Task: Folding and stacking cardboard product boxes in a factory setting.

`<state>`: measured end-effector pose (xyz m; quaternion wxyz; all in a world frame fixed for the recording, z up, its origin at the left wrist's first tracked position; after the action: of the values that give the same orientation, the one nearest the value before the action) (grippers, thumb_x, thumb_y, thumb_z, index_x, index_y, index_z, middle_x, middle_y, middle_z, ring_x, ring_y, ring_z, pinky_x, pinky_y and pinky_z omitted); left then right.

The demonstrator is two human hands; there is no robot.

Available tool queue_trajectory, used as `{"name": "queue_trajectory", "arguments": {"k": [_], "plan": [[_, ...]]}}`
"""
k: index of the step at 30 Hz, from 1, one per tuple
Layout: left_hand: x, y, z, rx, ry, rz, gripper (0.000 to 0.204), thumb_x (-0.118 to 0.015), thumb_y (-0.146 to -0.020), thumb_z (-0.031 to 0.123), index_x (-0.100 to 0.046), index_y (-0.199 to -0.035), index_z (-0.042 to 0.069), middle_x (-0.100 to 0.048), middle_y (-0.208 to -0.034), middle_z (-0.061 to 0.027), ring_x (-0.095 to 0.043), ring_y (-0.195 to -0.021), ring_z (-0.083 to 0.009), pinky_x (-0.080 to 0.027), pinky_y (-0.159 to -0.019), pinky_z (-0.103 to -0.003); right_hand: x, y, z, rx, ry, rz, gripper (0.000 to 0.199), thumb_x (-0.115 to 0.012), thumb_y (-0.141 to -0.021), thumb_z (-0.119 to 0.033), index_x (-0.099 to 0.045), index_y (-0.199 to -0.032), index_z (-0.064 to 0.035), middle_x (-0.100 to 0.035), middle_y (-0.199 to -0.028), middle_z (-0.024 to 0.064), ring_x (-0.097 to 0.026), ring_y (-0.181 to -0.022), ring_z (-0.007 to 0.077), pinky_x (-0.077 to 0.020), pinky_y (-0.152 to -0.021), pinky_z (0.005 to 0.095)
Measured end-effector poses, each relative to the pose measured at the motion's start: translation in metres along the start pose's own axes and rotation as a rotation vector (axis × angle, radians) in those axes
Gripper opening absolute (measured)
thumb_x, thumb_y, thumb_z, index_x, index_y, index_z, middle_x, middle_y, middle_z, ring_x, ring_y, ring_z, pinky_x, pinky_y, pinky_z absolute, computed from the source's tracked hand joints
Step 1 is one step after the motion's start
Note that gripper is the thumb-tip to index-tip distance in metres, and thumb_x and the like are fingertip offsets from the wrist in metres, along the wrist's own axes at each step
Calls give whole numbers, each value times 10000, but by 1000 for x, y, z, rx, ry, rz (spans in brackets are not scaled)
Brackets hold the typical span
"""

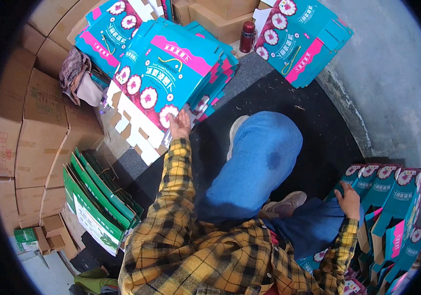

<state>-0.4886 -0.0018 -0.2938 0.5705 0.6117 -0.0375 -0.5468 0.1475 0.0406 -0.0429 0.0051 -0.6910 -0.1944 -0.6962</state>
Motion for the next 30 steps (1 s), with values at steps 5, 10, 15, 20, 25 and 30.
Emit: {"name": "queue_trajectory", "arguments": {"k": [5, 10, 15, 20, 25, 30], "plan": [[0, -2, 22, 15, 56, -136, 362, -668, -902, 283, -442, -708, 77, -634, -1106, -222, -643, -1056, -339, -569, -853, -442, -6, -5, 5, 13, 3, 9, 413, -653, -860, -244, -579, -1207, -33, -631, -1113, 196, -612, -1003, 377, -501, -841, 443], [-2, 12, 24, 123, 2, -263, 296, -696, -869, 203, -554, -1027, -4, -664, -1021, -156, -664, -991, -277, -564, -862, -411, -8, -2, 11, 31, -9, 23, 405, -657, -854, -229, -583, -1203, -35, -634, -1095, 193, -613, -991, 372, -502, -835, 442], [-12, 30, 51, 94, -19, -439, 202, -712, -842, 134, -581, -957, 32, -646, -952, -114, -660, -947, -264, -530, -904, -425, -11, 0, 11, 57, -22, 58, 402, -670, -846, -212, -581, -1196, -36, -635, -1093, 197, -614, -991, 374, -503, -833, 442], [-31, 54, 52, 71, -52, -528, 128, -666, -863, 71, -578, -951, 38, -643, -997, -135, -610, -1036, -292, -507, -950, -430, -12, 4, 16, 60, -29, 52, 415, -670, -847, -230, -584, -1200, -31, -630, -1141, 197, -611, -1022, 374, -499, -848, 445], [-29, 61, 67, 51, -12, -578, 110, -646, -860, 30, -577, -941, 4, -652, -1015, -155, -623, -1045, -309, -537, -937, -414, -14, -1, 13, 58, -32, 35, 408, -666, -848, -226, -586, -1197, -33, -633, -1135, 186, -611, -1027, 369, -499, -851, 435], [-17, 66, 51, 140, -31, -594, 108, -616, -894, 48, -565, -976, 0, -637, -1080, -186, -614, -1062, -320, -528, -935, -415, -13, -10, 8, 118, -29, 39, 417, -667, -845, -230, -584, -1204, -34, -635, -1123, 180, -609, -1028, 364, -494, -855, 428]]}}
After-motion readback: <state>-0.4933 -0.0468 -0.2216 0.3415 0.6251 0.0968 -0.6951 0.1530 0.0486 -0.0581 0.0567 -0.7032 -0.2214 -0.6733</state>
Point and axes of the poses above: each hand's wrist, its own y-axis away from the middle knuckle, its own x-axis out of the back of the hand, z = x × y, the point moved 2 cm from there along -y, towards the middle knuckle
